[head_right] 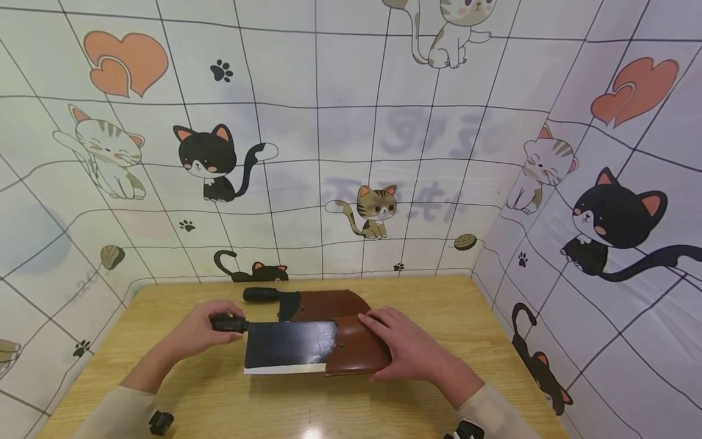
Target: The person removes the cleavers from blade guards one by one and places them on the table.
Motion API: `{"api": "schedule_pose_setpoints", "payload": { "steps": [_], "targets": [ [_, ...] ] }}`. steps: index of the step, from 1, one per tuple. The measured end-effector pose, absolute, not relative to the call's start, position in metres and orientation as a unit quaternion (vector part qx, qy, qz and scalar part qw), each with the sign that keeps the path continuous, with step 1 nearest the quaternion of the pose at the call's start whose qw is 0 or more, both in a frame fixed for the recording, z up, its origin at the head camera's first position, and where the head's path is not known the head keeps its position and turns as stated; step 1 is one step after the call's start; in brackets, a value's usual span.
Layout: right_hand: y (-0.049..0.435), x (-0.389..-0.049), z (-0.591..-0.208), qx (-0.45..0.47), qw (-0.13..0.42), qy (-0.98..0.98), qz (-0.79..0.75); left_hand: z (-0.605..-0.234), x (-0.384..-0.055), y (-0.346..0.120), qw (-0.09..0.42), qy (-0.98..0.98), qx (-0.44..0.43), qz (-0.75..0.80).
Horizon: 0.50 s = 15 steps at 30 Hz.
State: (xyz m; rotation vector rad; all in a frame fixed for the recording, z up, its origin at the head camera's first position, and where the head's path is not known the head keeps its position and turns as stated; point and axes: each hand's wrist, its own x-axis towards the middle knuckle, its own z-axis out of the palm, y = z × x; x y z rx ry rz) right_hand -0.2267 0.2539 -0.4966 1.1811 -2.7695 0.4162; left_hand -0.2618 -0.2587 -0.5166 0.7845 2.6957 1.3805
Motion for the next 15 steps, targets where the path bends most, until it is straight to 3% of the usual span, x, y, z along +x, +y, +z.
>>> {"api": "schedule_pose_setpoints", "payload": {
  "steps": [15],
  "targets": [
    [0.2585, -0.2277, -0.4982, 0.379, 0.051, -0.913, 0.138, -0.5203, -0.2626, -0.2614, 0.006, 0.87, 0.234, 0.434]
  ]
}}
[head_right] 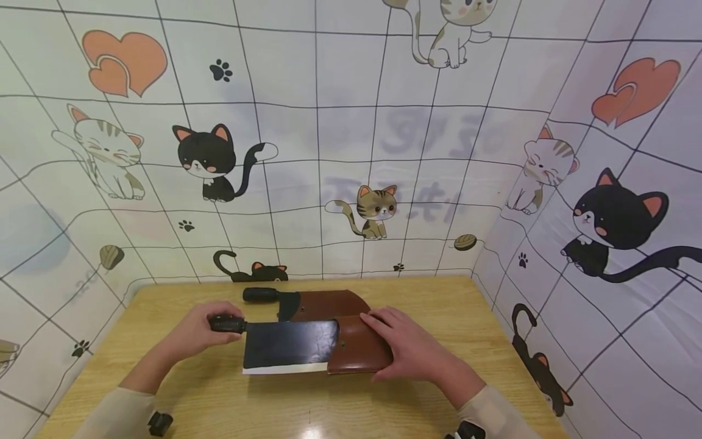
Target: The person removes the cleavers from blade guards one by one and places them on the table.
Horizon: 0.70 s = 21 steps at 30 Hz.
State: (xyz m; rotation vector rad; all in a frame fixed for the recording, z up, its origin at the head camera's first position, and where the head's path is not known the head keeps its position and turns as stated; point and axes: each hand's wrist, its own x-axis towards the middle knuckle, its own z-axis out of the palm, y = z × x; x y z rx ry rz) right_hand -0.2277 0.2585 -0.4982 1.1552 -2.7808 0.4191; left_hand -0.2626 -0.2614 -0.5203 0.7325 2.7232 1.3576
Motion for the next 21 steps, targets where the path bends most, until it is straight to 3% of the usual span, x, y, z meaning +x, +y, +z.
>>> {"api": "schedule_pose_setpoints", "payload": {
  "steps": [21],
  "targets": [
    [0.2636, -0.2282, -0.4996, 0.371, 0.049, -0.917, 0.139, -0.5246, -0.2629, -0.2699, 0.012, 0.876, 0.21, 0.434]
  ]
}}
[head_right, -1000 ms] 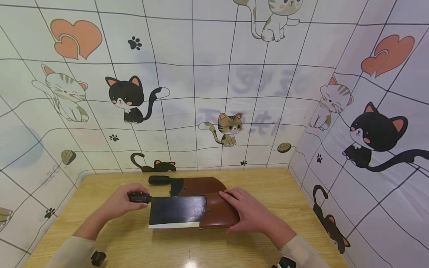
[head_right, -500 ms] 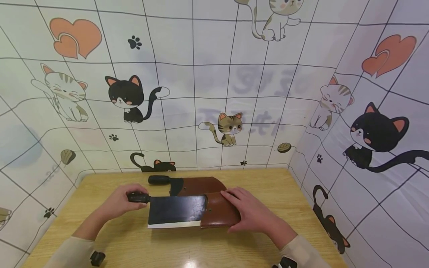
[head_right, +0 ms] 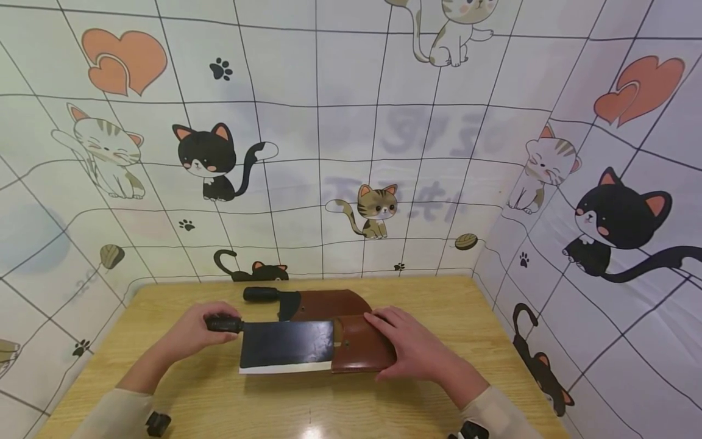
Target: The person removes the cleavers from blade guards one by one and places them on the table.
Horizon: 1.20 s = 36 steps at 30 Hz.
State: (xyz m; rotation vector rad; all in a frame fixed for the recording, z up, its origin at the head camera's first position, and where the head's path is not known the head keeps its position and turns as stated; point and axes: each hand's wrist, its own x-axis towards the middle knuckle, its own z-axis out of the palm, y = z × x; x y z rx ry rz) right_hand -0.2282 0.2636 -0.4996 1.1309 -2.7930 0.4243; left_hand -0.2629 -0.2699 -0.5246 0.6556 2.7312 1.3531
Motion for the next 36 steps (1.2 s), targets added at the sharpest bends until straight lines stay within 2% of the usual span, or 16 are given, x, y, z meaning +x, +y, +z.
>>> {"api": "schedule_pose_setpoints", "payload": {
  "steps": [9, 29, 36],
  "targets": [
    [0.269, -0.227, -0.5, 0.361, 0.035, -0.92, 0.15, -0.526, -0.261, -0.272, 0.019, 0.867, 0.207, 0.452],
    [0.282, -0.228, -0.506, 0.362, 0.048, -0.92, 0.144, -0.53, -0.258, -0.28, 0.009, 0.87, 0.208, 0.447],
    [0.285, -0.227, -0.507, 0.354, 0.027, -0.923, 0.148, -0.534, -0.258, -0.287, 0.017, 0.871, 0.199, 0.449]
  ]
}}
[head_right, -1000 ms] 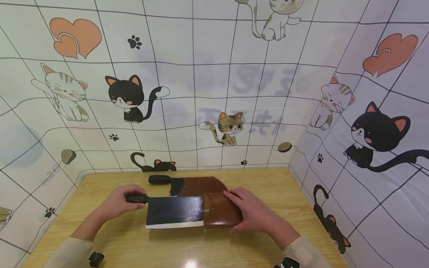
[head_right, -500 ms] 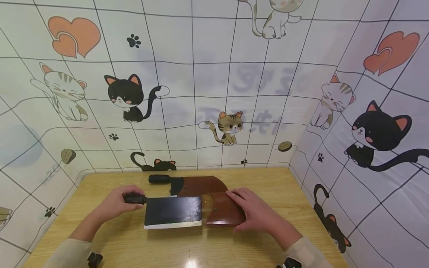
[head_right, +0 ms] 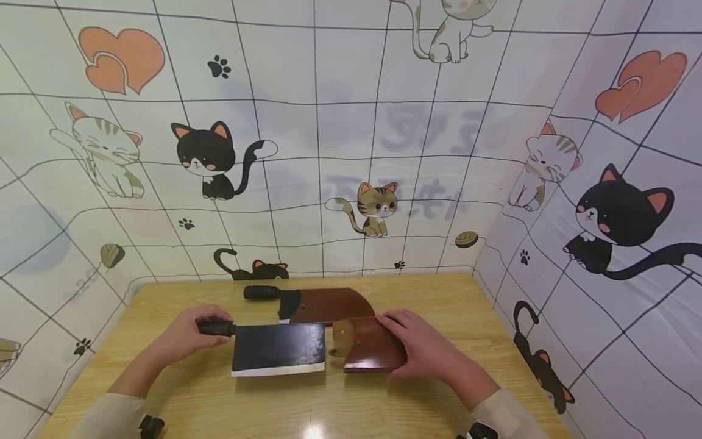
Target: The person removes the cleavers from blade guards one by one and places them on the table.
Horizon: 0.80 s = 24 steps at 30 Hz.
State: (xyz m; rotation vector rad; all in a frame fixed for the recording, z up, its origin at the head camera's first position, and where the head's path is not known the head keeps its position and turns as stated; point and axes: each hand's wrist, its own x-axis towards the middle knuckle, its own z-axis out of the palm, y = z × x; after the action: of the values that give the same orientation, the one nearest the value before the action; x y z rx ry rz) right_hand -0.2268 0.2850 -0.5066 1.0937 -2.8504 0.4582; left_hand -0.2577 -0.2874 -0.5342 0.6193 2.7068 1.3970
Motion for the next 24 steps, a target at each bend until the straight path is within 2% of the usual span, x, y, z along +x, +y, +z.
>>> {"api": "schedule_pose_setpoints", "payload": {
  "steps": [4, 11, 24],
  "targets": [
    [0.286, -0.226, -0.509, 0.352, 0.02, -0.925, 0.145, -0.538, -0.258, -0.291, 0.023, 0.872, 0.195, 0.449],
    [0.287, -0.227, -0.515, 0.367, 0.038, -0.919, 0.14, -0.546, -0.26, -0.295, 0.04, 0.874, 0.192, 0.446],
    [0.286, -0.231, -0.527, 0.356, 0.0, -0.923, 0.146, -0.556, -0.265, -0.296, 0.063, 0.885, 0.18, 0.425]
  ]
}}
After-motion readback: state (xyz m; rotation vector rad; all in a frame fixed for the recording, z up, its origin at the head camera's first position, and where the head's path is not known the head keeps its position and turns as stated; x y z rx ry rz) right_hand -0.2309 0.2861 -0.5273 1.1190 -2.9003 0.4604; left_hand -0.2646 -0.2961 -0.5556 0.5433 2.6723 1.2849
